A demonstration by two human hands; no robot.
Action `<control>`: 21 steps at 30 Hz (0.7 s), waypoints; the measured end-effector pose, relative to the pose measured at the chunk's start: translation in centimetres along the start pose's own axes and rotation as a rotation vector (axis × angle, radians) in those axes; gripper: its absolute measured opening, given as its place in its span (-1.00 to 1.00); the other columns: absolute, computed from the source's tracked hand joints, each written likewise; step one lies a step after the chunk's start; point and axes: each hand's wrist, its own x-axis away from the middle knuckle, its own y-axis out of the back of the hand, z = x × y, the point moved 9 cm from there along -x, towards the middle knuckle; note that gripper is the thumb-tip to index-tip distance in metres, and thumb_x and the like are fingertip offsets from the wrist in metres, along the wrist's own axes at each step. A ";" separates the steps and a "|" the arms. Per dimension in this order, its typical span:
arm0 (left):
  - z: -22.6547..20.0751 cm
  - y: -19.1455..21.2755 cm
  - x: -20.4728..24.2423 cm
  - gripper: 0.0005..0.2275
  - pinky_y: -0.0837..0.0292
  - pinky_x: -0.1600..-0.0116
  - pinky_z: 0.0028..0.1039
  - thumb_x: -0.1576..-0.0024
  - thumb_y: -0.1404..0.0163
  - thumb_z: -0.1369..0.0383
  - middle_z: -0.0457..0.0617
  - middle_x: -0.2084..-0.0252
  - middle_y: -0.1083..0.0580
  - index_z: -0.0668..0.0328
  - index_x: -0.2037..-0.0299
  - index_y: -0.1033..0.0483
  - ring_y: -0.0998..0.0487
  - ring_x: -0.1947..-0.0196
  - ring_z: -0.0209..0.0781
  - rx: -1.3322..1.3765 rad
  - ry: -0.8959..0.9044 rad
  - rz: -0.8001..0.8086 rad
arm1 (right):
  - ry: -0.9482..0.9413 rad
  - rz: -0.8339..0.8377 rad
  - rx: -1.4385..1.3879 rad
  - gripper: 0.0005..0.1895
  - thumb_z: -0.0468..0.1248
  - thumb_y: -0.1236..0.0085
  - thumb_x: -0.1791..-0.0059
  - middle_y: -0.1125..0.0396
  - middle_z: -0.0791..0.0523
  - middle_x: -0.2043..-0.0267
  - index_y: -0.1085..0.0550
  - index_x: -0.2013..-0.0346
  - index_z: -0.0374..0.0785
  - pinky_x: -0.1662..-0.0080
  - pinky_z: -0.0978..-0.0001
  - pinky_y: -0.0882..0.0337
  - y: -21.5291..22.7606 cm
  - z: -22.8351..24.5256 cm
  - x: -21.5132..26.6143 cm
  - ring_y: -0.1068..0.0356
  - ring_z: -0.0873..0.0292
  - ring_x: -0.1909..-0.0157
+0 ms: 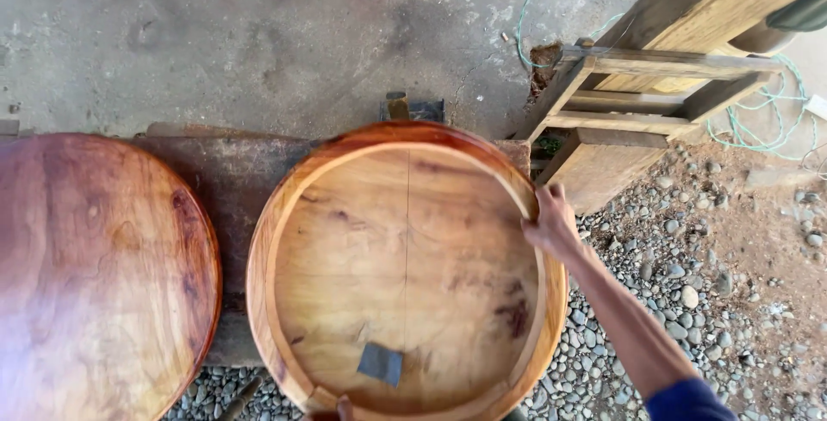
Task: Sanding the surface and edges of a round wooden tabletop using a sanding block.
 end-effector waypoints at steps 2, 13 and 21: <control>-3.6 -2.0 1.9 -0.51 -0.55 0.44 -0.14 0.11 -0.33 0.12 0.32 0.45 -0.56 0.52 0.32 -0.48 -0.61 0.51 0.23 0.044 0.030 0.011 | 0.025 0.027 0.030 -0.47 -0.49 -0.31 0.17 -0.14 -0.05 -0.13 -0.36 -0.06 -0.33 0.17 0.18 -0.62 0.3 0.7 -1.6 -0.37 -0.05 0.08; -31.3 -1.6 3.3 -0.64 -0.71 0.23 -0.30 -0.20 0.04 0.09 0.14 0.08 -0.57 0.09 -0.07 -0.52 -0.69 0.19 -0.01 -0.799 -0.644 0.518 | 0.260 -0.527 0.024 0.03 -0.29 -0.21 0.11 -0.09 -0.23 -0.37 0.15 -0.54 -0.25 -0.27 -0.03 -0.33 -4.5 -6.3 12.6 -0.21 -0.35 -0.32; -34.5 -12.3 12.5 -0.34 -0.02 -0.43 0.00 -0.12 -0.10 0.12 0.22 -0.49 -0.09 0.06 -0.42 -0.15 0.00 -0.46 0.34 -0.894 -1.091 0.856 | -0.351 -0.689 -0.294 -0.14 -0.26 -0.09 0.02 -0.03 -0.16 -0.38 0.06 -0.52 -0.15 -0.20 -0.13 -0.33 -13.6 -8.9 25.4 -0.23 -0.31 -0.27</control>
